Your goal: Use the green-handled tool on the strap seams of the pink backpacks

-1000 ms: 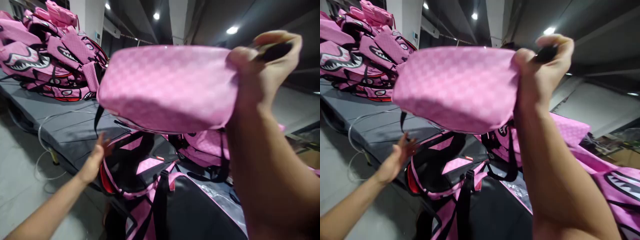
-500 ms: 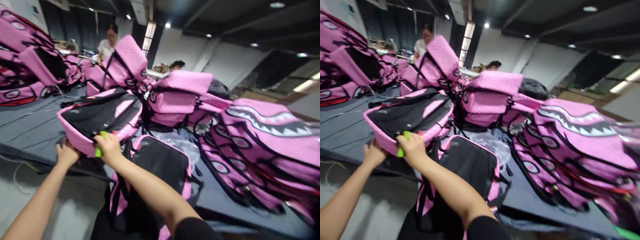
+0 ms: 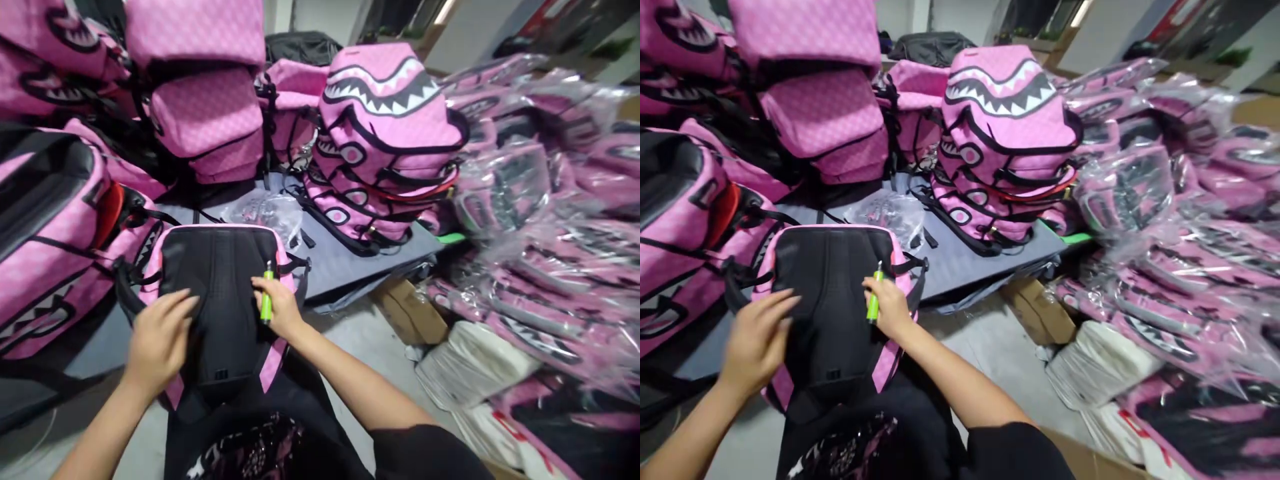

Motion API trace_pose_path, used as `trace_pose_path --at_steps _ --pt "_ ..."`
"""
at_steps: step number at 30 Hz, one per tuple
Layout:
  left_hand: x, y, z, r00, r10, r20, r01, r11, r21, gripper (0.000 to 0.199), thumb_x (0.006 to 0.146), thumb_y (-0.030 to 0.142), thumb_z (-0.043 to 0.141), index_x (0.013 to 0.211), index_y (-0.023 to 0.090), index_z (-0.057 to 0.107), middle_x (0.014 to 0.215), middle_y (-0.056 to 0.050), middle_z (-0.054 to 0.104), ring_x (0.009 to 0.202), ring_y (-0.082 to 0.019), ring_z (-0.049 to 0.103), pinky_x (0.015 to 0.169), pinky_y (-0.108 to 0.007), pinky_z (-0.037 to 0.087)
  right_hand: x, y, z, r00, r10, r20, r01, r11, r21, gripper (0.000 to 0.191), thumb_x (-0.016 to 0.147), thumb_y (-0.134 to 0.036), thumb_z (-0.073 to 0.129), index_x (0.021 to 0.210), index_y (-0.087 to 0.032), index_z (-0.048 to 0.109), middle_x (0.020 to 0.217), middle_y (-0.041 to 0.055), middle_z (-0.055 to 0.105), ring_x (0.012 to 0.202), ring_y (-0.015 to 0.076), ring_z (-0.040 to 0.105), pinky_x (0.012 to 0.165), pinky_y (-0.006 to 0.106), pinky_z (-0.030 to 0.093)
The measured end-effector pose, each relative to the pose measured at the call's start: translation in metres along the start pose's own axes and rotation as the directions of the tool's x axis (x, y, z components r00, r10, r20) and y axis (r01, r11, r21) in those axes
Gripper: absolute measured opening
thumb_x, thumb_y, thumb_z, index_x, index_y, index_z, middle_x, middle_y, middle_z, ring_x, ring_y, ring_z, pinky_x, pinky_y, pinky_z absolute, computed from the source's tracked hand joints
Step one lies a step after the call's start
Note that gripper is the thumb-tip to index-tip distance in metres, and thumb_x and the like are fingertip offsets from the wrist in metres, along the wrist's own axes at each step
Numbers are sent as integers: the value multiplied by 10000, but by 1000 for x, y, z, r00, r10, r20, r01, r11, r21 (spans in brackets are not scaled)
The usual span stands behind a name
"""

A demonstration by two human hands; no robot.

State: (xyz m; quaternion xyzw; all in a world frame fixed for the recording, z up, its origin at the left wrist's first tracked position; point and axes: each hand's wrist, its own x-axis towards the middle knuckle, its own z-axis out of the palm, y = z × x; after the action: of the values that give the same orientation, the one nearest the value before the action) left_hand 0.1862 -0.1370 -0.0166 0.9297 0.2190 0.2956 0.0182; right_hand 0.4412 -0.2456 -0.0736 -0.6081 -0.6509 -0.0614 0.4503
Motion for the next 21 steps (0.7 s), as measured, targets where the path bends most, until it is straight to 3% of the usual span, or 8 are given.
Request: trace_pose_path --at_steps 1,4,6,9,12,14,19,21 --pt "24 9 19 992 109 55 -109 994 -2 364 949 164 462 1296 218 559 1361 -130 572 1298 -268 513 1045 -462 453 -12 6 -2 998 -46 33 46 999 -13 290 927 -126 519 1196 -212 587 1115 101 704 1028 211 658 862 359 549" --pt "104 28 69 891 330 311 -350 937 9 323 953 231 477 1238 160 611 1400 -164 550 1346 -315 464 1109 -512 374 -45 11 -7 991 -112 77 117 991 -60 238 893 -101 538 1096 -182 633 983 103 709 929 220 647 788 366 519" --pt "146 34 92 807 409 427 -456 890 11 334 950 386 506 1081 128 673 1217 -196 638 1200 -332 553 1076 -530 373 -66 12 -12 989 -130 75 137 986 -92 180 902 -127 553 1054 -154 644 839 86 684 795 210 616 758 384 489" --pt "179 42 107 686 467 558 -571 821 15 484 955 539 437 841 138 683 866 -151 672 882 -279 611 894 -474 424 -86 17 -13 978 -198 72 204 974 -101 106 929 -207 573 935 -140 654 676 35 622 652 176 550 748 380 460" --pt "188 48 104 617 479 624 -614 789 1 531 975 552 379 759 157 662 759 -106 670 753 -219 599 768 -390 391 -80 25 -19 960 -271 63 276 956 -95 182 968 -271 552 881 -145 652 575 -3 564 561 147 498 636 317 415" --pt "193 46 91 621 444 645 -600 799 28 570 983 567 339 754 153 658 737 -103 679 713 -210 604 718 -368 367 -63 33 -42 949 -310 49 314 943 -112 174 974 -288 562 895 -163 655 562 -15 561 539 142 491 596 311 396" --pt "199 34 32 835 133 533 -374 849 374 648 984 615 232 839 148 658 836 -132 719 819 -260 670 699 -345 364 -19 75 -147 934 -354 -43 337 915 -222 83 933 -268 638 1007 -243 667 740 6 671 637 150 573 688 353 466" --pt "190 40 15 859 52 509 -303 853 425 619 969 638 268 905 155 650 880 -125 726 863 -278 682 718 -343 389 -9 96 -169 942 -336 -10 325 919 -224 94 949 -305 615 1006 -261 676 734 1 666 642 144 584 724 358 486"
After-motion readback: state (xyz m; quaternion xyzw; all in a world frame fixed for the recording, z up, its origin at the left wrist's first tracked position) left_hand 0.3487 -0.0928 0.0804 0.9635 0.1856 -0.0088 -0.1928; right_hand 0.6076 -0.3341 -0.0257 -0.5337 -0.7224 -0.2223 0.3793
